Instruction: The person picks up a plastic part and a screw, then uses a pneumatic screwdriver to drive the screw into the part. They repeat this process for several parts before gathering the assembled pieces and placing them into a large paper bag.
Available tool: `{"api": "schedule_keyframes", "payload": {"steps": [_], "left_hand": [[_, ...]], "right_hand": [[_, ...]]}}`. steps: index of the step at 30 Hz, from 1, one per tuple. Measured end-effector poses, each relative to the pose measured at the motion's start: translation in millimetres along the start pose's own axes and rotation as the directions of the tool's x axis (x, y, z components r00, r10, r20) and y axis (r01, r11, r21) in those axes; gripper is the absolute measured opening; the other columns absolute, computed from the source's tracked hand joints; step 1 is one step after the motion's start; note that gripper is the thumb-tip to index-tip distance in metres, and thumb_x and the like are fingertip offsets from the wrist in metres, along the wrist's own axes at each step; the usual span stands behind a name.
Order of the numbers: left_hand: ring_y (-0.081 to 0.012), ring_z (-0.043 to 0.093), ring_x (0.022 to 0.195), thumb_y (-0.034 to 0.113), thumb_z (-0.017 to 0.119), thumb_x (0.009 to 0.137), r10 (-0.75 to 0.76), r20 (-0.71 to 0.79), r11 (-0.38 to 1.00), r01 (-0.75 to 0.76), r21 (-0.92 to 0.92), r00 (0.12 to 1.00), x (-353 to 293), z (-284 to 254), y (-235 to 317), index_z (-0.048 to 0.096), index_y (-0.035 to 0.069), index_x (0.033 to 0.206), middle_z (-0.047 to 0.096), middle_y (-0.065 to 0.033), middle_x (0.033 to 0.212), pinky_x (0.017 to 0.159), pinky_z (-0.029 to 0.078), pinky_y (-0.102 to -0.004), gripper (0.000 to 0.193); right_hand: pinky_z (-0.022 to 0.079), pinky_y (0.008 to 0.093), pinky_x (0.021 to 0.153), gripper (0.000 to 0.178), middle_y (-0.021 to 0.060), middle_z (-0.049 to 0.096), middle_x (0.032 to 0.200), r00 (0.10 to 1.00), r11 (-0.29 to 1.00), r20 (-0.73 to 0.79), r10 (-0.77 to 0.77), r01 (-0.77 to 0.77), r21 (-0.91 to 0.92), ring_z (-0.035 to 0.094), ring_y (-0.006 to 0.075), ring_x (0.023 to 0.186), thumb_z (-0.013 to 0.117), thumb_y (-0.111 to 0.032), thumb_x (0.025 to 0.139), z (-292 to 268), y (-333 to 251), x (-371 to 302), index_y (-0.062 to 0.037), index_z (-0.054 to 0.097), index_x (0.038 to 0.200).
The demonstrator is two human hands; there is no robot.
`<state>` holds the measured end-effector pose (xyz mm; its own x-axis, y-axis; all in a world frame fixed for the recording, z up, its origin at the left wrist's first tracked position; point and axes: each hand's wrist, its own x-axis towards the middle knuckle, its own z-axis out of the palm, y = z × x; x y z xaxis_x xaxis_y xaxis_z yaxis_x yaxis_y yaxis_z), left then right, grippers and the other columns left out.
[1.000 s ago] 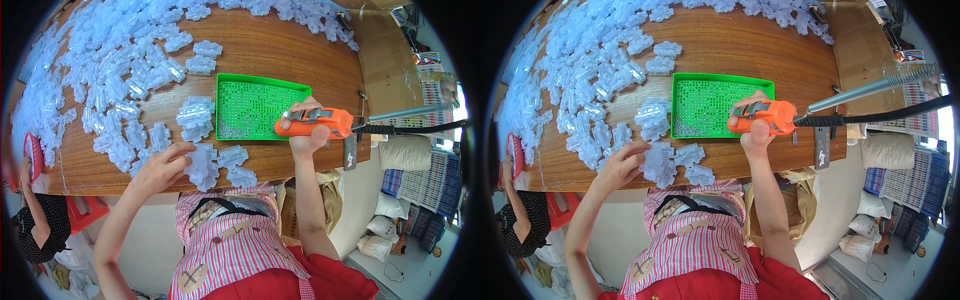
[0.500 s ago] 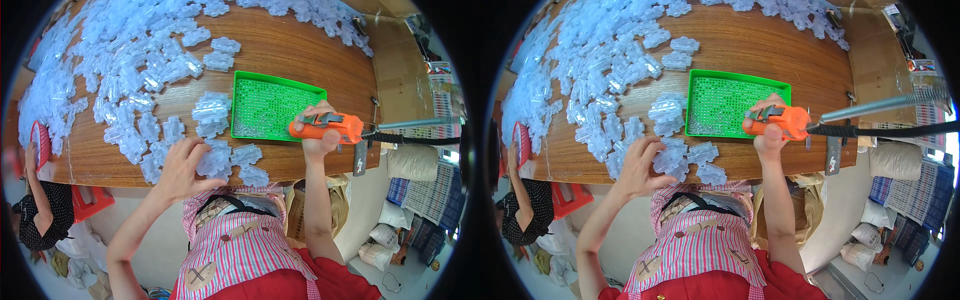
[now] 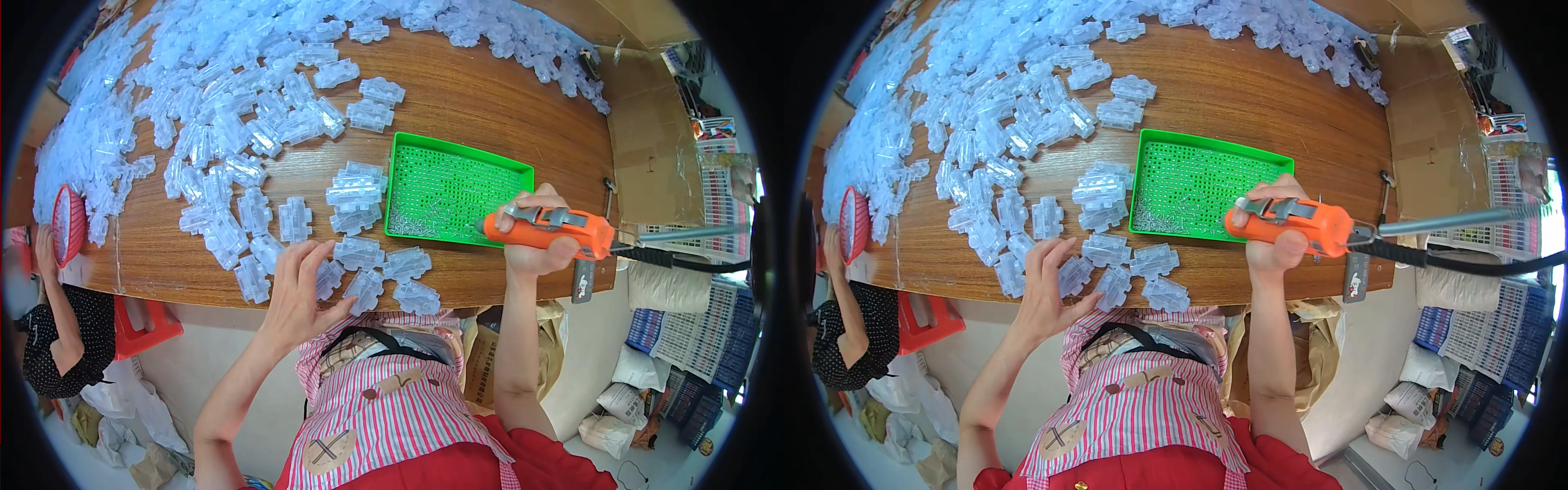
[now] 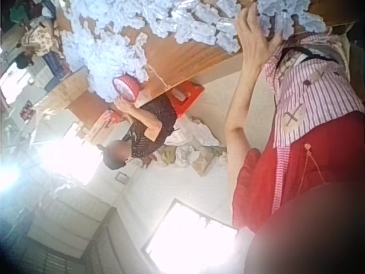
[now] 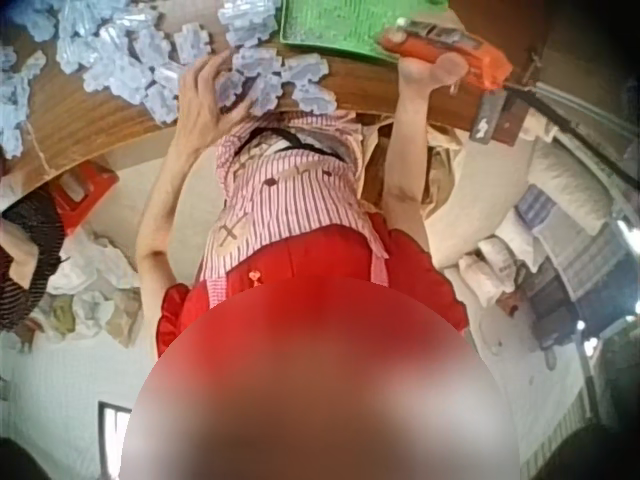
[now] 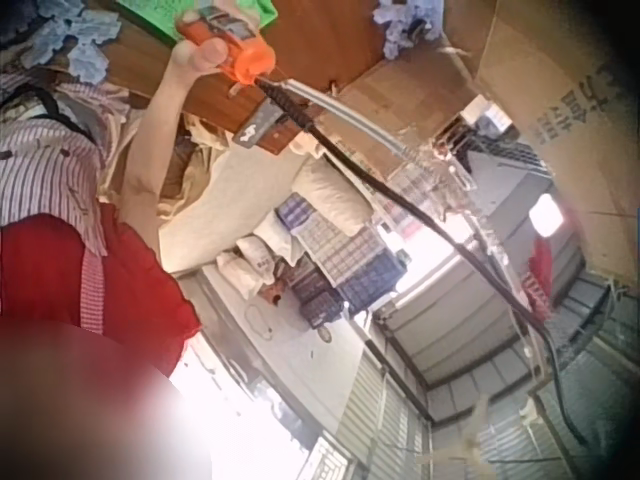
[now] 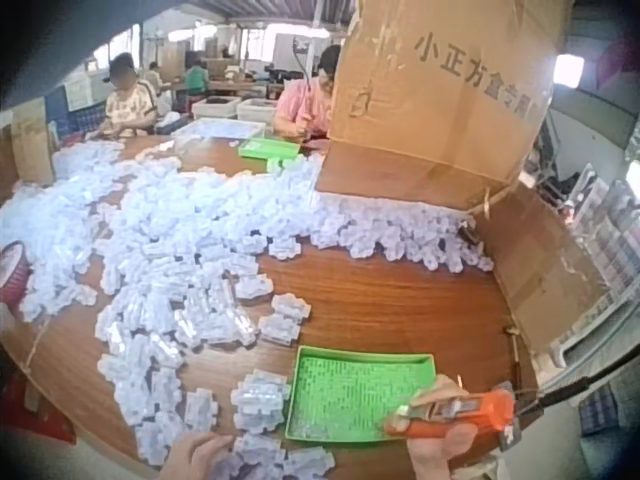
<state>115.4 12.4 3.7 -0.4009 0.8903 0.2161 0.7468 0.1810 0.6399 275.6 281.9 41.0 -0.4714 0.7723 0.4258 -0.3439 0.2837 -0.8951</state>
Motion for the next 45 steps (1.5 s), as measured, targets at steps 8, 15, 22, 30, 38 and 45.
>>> {"api": "schedule_keyframes", "payload": {"steps": [8, 15, 22, 30, 38, 45], "left_hand": [[-0.0361, 0.046, 0.112, 0.029, 0.086, 0.061, -0.243, 0.091, 0.959, 0.225, 0.171, 0.966, -7.2, -15.7, 11.5, 0.038, 0.007, 0.140, 0.061, -0.0109, 0.116, 0.093, 0.037, -0.0435, 0.095], [-0.0281, 0.054, 0.104, 0.014, 0.081, 0.067, -0.119, -0.040, 0.982, 0.123, 0.145, 0.992, -6.4, -13.0, 8.1, 0.049, 0.006, 0.131, 0.062, -0.0063, 0.104, 0.090, 0.039, -0.0407, 0.072], [-0.0306, 0.056, 0.108, 0.008, 0.079, 0.070, 0.085, 0.027, 0.927, -0.069, -0.369, 0.996, 58.3, 25.1, 47.7, 0.045, 0.005, 0.132, 0.060, -0.0120, 0.110, 0.095, 0.043, -0.0405, 0.070], [-0.0332, 0.054, 0.113, 0.009, 0.079, 0.068, 0.157, 0.101, 0.931, -0.113, -0.347, 0.982, 86.7, 69.9, 35.1, 0.040, 0.007, 0.136, 0.064, -0.0085, 0.111, 0.102, 0.040, -0.0438, 0.078], [-0.0349, 0.057, 0.112, 0.008, 0.079, 0.067, 0.110, 0.063, 0.922, -0.078, -0.380, 0.992, 87.8, 72.1, 35.4, 0.040, 0.007, 0.131, 0.066, -0.0087, 0.106, 0.108, 0.040, -0.0445, 0.076], [-0.0363, 0.052, 0.120, 0.008, 0.079, 0.066, 0.093, 0.070, 0.910, -0.056, -0.410, 0.993, 86.0, 73.1, 33.2, 0.042, 0.006, 0.129, 0.066, -0.0083, 0.107, 0.099, 0.045, -0.0436, 0.073]], "right_hand": [[0.047, 0.0301, 0.045, 0.085, 0.0068, 0.044, 0.073, 0.995, 0.993, 0.040, -0.087, 0.083, 0.089, 0.054, 0.0186, 0.052, 0.049, -0.078, 0.080, -0.6, -17.2, 3.5, 0.0057, 0.059, 0.087], [0.047, 0.0306, 0.045, 0.086, 0.0055, 0.043, 0.073, 0.992, 0.986, 0.052, -0.115, 0.108, 0.125, 0.055, 0.0188, 0.052, 0.047, -0.080, 0.080, -5.2, -28.4, 2.7, 0.0050, 0.060, 0.088], [0.049, 0.0313, 0.046, 0.090, 0.0044, 0.044, 0.076, 0.981, 0.966, 0.105, -0.164, 0.139, 0.216, 0.056, 0.0182, 0.055, 0.044, -0.084, 0.078, 5.2, -44.4, 0.7, 0.0039, 0.060, 0.091], [0.050, 0.0332, 0.049, 0.094, 0.0065, 0.045, 0.083, 0.965, 0.943, 0.198, -0.174, 0.105, 0.317, 0.059, 0.0192, 0.060, 0.044, -0.085, 0.077, 11.4, -49.2, -5.7, 0.0061, 0.058, 0.095], [0.051, 0.0334, 0.053, 0.095, 0.0083, 0.048, 0.081, 0.939, 0.941, 0.290, -0.186, 0.085, 0.328, 0.060, 0.0203, 0.063, 0.051, -0.082, 0.075, 27.8, -41.7, -9.8, 0.0090, 0.059, 0.099], [0.053, 0.0326, 0.058, 0.076, 0.0061, 0.050, 0.071, 0.961, 0.980, 0.259, -0.094, 0.044, 0.195, 0.059, 0.0180, 0.059, 0.061, -0.069, 0.080, 39.0, -38.9, -14.1, 0.0062, 0.064, 0.092]]}}
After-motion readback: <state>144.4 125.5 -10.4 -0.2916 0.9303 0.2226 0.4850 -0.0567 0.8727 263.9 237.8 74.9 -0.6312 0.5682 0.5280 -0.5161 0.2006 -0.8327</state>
